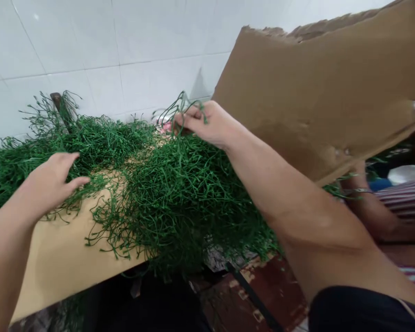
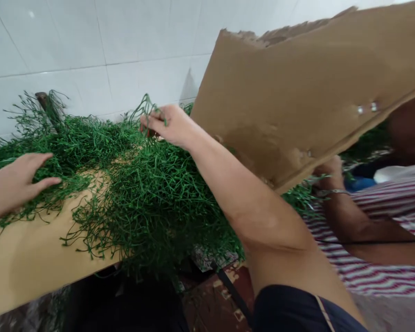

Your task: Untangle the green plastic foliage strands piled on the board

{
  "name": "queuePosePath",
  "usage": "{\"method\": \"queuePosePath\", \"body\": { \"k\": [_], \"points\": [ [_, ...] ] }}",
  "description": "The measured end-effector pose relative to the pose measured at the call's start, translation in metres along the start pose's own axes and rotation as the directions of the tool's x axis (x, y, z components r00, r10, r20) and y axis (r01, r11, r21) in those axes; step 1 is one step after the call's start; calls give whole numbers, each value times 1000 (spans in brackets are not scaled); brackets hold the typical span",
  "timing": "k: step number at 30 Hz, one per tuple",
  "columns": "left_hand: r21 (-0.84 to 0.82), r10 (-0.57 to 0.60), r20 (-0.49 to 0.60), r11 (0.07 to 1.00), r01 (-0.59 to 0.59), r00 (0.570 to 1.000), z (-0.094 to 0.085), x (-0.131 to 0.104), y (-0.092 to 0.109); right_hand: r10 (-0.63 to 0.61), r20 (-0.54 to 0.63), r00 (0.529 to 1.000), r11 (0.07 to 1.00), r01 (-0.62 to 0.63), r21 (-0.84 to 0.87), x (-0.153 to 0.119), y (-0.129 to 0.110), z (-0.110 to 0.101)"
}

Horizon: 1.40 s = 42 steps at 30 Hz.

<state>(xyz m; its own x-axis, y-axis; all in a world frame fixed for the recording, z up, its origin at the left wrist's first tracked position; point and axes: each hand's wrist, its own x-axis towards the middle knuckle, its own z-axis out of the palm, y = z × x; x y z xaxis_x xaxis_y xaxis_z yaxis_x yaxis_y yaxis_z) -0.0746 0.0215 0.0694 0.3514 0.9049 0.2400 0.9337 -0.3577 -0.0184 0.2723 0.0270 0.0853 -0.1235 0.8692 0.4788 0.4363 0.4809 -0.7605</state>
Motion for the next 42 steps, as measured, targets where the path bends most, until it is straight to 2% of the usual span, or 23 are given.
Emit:
{"method": "queuePosePath", "body": {
  "k": [1,2,3,5,6,8,9,11,16,20,23,28,31,35,38,41,42],
  "points": [
    [-122,44,-92,991,-55,995,-6,4,20,-31,70,997,999,34,-41,0,-4,8],
    [-273,76,-126,956,-108,989,-8,11,40,-58,148,987,995,69,-72,1,-9,16],
    [-423,95,-142,894,-147,985,-6,19,60,-87,217,972,989,110,-97,1,-15,24],
    [-618,166,-185,747,-246,969,5,38,93,-134,314,940,968,192,-160,0,-23,35],
    [-690,200,-200,666,-283,959,12,46,105,-150,335,930,957,222,-189,1,-26,38],
    [-802,239,-139,542,-251,961,24,57,119,-161,371,915,940,257,-224,1,-25,38],
    [-834,244,-105,507,-219,964,28,59,122,-160,389,907,936,264,-231,1,-23,36],
    [-850,229,-52,501,-163,972,30,59,120,-146,424,894,935,265,-235,1,-16,31],
    [-736,195,-30,659,-153,980,20,50,103,-125,397,909,912,263,-315,0,-3,26],
    [-708,208,-18,688,-160,978,18,40,98,-298,290,910,763,409,-500,6,5,32],
    [-813,192,15,574,-100,981,25,31,103,-397,267,878,616,471,-632,12,13,35],
    [-972,137,58,233,24,989,36,14,119,-389,351,852,454,509,-732,19,20,33],
    [-988,105,123,106,112,987,34,4,124,-415,419,808,369,570,-734,27,21,34],
    [-976,54,218,20,217,975,30,-8,122,-449,486,750,252,628,-736,35,24,39],
    [-975,19,223,3,223,975,32,-9,122,-461,492,739,217,631,-744,38,28,48],
    [-979,16,204,31,203,979,35,-9,121,-453,518,726,196,648,-736,40,33,52],
    [-979,16,199,43,198,980,36,-12,118,-431,510,744,197,629,-752,41,35,49]
  ]
}}
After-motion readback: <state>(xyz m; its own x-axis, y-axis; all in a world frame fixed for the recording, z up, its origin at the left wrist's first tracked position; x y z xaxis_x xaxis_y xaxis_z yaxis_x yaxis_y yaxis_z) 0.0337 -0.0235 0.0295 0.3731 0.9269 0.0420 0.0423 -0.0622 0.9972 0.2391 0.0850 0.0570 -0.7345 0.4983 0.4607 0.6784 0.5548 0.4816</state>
